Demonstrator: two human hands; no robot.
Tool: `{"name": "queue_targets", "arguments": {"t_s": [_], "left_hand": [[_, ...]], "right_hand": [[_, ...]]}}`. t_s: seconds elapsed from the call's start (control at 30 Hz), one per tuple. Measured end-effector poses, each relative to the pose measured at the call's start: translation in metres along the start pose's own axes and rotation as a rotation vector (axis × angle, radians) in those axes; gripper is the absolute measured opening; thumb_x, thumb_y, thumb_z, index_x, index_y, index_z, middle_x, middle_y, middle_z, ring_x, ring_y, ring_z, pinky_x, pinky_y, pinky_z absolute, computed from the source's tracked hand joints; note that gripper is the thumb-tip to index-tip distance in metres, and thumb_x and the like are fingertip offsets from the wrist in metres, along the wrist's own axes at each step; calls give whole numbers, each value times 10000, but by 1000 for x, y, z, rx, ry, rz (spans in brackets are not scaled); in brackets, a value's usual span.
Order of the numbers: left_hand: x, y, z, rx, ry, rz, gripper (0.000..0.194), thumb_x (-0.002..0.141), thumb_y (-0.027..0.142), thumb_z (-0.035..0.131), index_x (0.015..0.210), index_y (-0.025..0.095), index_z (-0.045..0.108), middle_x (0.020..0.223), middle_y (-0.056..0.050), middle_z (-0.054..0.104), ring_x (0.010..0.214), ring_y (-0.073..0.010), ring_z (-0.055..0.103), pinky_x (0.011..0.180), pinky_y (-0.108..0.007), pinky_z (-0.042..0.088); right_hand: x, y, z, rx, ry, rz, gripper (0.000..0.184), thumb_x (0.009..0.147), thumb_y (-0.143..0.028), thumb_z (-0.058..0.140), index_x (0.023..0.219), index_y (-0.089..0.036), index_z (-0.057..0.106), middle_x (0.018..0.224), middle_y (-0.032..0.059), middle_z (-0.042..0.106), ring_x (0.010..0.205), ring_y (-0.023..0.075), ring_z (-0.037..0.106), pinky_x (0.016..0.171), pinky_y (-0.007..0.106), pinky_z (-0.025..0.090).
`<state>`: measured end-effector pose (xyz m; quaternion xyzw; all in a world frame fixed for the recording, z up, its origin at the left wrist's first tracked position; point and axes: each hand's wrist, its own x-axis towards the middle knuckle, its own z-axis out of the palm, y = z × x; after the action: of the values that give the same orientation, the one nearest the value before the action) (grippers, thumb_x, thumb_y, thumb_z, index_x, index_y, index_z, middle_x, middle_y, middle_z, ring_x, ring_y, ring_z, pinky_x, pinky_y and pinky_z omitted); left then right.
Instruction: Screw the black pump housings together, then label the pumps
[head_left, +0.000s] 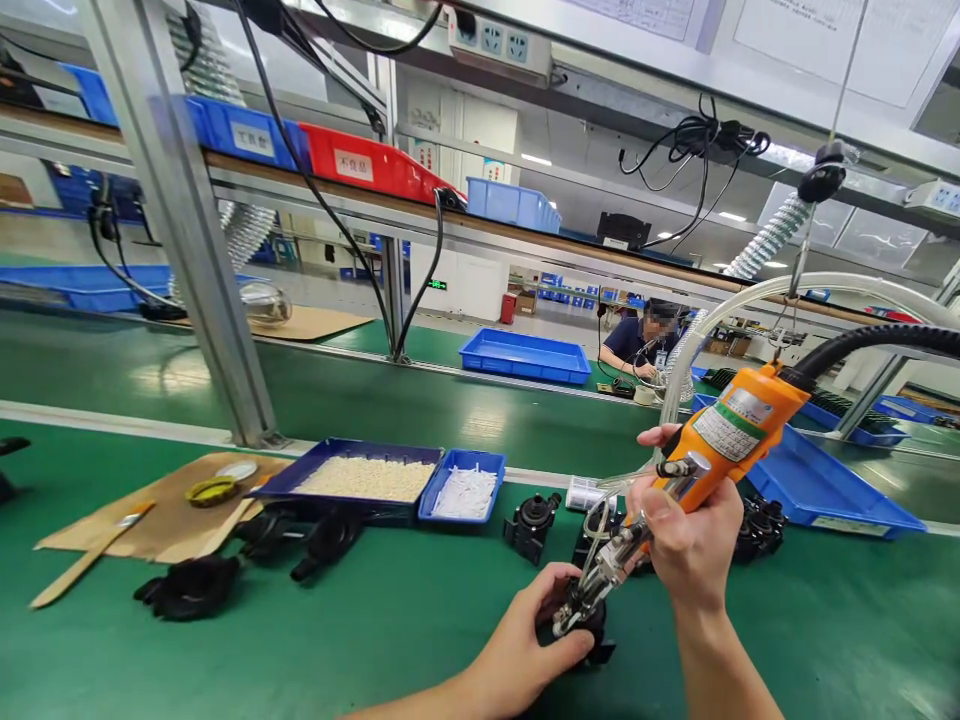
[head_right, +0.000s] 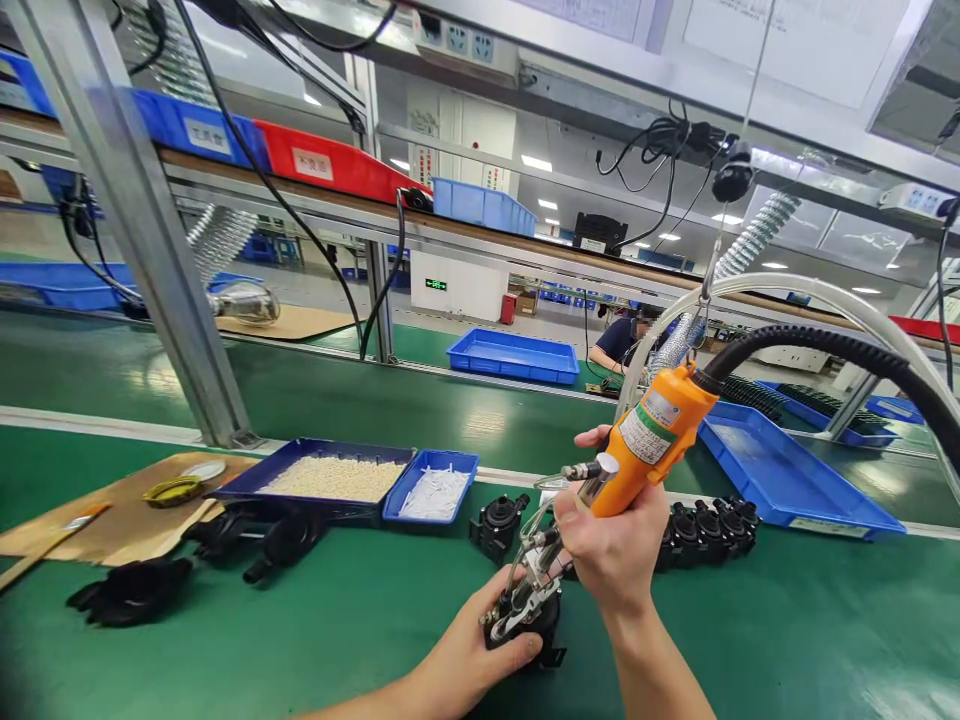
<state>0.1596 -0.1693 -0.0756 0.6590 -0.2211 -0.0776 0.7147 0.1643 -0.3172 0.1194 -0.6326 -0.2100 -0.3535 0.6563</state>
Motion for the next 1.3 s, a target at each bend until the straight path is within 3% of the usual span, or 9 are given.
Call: {"name": "queue_targets", "arguments": {"t_s": [0.17,0.33,0.47,0.8,0.87,0.97,1.03,1.17,1.3], "left_hand": [[2,0,-1,-18,-8,7,515,833,390,786,1280,223,593,1106,-39,730,1062,-267,655,989,-361,526],[5,9,-2,-54,-32,47,528,805,392,835,1256,194,647,1152,-67,739,1210,-330,636,1117,-437,477],[4,16,0,-79,-4,71,624,803,391,840,1360,206,626,1308,-89,722,1247,-343,633,1146,-454,464],[4,15,-1,17,19,64,584,779,418,856,1282,204,650,1266,-108,726,1205,-352,642,1104,-456,485],[2,7,0,-20,-19,19,680,759,400,862,1348,216,574,1243,-104,713,1175,-335,648,1065,-463,501],[-3,-6,2,-64,-63,-52,1027,679,344,891,1533,253,327,1274,-105,677,1167,-320,646,1016,-451,509],[-6,-11,4,-40,-71,-54,1148,649,332,892,1588,247,237,1303,-119,660,1170,-323,633,1002,-437,497],[-6,-4,5,29,-113,-24,945,665,371,875,1499,214,460,1304,-95,668,1198,-333,597,1051,-425,466],[-3,6,5,73,-144,-49,720,687,405,858,1334,205,614,1209,-61,705,1139,-322,614,1022,-419,488]], "right_hand": [[1,5,-1,14,-16,7,423,773,-326,823,1136,-217,637,1041,51,670,549,107,577,489,270,487],[-8,4,16,-13,-37,30,473,690,-294,850,1081,-225,592,735,-40,601,541,121,549,493,248,510],[-18,4,29,-59,-90,50,526,653,-346,863,1083,-231,581,744,-35,611,531,123,558,478,246,529],[-13,4,32,3,-32,86,479,644,-257,810,1065,-206,587,651,-79,533,500,96,482,455,214,475],[-8,5,21,6,-4,91,483,676,-279,810,1104,-199,602,668,-65,555,512,110,508,466,231,482],[1,5,0,52,87,83,477,745,-321,804,1165,-208,607,740,-41,586,520,116,528,476,250,485],[6,3,-13,120,134,75,468,783,-330,795,1195,-223,599,756,-45,573,502,106,511,471,253,477],[11,0,-23,244,140,79,487,798,-312,810,1223,-236,586,757,-49,560,475,97,492,454,253,460],[11,7,-20,151,97,65,500,779,-318,809,1225,-223,604,778,-35,578,506,113,532,477,268,487]]}}
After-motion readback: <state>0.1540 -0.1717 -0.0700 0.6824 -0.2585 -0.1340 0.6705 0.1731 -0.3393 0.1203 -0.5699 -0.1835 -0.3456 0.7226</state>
